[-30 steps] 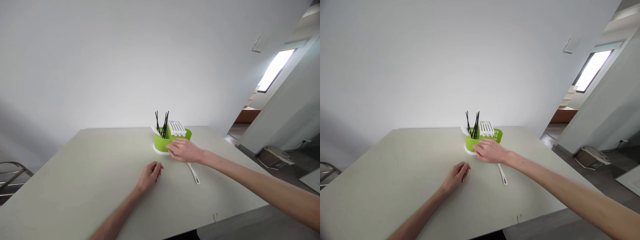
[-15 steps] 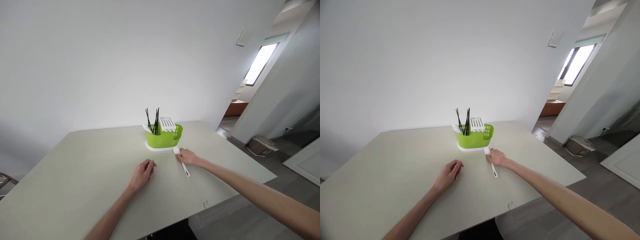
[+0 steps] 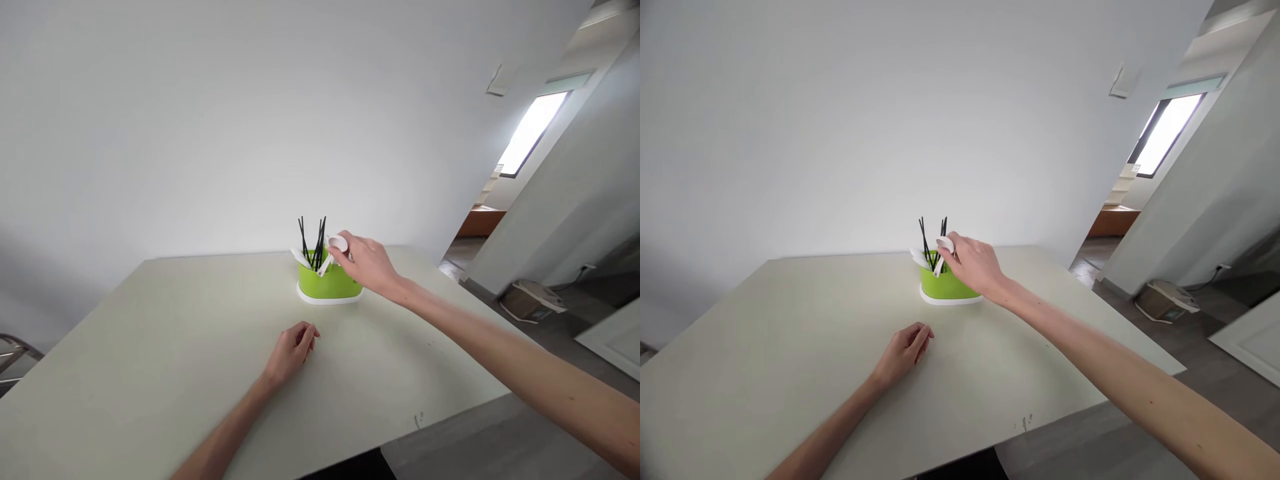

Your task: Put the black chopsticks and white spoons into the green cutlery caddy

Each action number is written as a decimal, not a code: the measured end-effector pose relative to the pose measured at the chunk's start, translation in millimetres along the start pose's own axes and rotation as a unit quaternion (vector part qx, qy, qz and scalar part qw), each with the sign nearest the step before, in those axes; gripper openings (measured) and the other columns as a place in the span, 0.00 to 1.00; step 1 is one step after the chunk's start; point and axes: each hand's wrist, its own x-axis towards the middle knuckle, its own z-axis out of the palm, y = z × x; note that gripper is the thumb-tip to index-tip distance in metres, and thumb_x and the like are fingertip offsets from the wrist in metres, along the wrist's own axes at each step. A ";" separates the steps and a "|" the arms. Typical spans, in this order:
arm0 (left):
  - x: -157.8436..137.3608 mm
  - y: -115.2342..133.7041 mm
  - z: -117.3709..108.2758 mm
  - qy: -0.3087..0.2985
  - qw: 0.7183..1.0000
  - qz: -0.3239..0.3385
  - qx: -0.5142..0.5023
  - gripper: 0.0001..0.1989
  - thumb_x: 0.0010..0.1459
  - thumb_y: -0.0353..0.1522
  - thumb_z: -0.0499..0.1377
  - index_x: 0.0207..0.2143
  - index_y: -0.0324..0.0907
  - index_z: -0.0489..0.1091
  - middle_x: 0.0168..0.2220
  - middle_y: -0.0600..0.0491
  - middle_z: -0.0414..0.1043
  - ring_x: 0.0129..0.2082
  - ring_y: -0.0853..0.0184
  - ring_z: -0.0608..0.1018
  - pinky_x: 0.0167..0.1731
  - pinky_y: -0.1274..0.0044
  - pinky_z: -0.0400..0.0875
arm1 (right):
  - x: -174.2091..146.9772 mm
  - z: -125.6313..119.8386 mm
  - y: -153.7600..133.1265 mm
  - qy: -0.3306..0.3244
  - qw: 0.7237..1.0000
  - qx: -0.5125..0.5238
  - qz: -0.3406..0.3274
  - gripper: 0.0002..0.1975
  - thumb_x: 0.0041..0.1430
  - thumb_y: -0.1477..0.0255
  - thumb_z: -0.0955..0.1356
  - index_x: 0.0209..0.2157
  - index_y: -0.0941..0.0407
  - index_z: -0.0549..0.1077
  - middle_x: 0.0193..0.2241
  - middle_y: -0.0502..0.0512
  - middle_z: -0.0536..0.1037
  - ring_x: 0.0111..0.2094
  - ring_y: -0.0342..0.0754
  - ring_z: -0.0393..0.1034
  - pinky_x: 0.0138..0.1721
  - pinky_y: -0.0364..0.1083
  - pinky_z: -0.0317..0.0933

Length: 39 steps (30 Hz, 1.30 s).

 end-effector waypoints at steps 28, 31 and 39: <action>-3.3 1.2 -0.4 -0.007 1.000 -0.001 0.004 0.23 0.68 0.49 0.50 0.34 0.42 0.72 0.24 0.58 0.66 0.20 0.72 0.66 0.25 0.77 0.62 | -3.4 70.1 26.1 -0.024 0.979 -0.166 -0.118 0.34 0.67 0.64 0.69 0.68 0.64 0.61 0.70 0.74 0.59 0.70 0.68 0.52 0.68 0.66 0.51; -5.7 3.7 -1.5 -0.003 1.000 -0.002 0.007 0.23 0.68 0.50 0.50 0.34 0.42 0.72 0.24 0.58 0.66 0.21 0.71 0.66 0.25 0.77 0.62 | -8.1 69.9 31.6 -0.047 0.983 -0.149 -0.091 0.33 0.71 0.63 0.65 0.71 0.64 0.56 0.69 0.74 0.61 0.70 0.67 0.54 0.67 0.65 0.54; -7.5 7.7 -5.0 -0.001 1.000 -0.006 0.020 0.24 0.68 0.52 0.50 0.35 0.42 0.72 0.24 0.58 0.66 0.21 0.70 0.66 0.26 0.77 0.62 | -9.2 60.8 59.3 -0.095 0.983 -0.149 -0.051 0.30 0.75 0.67 0.56 0.73 0.58 0.50 0.73 0.67 0.56 0.74 0.62 0.45 0.62 0.65 0.63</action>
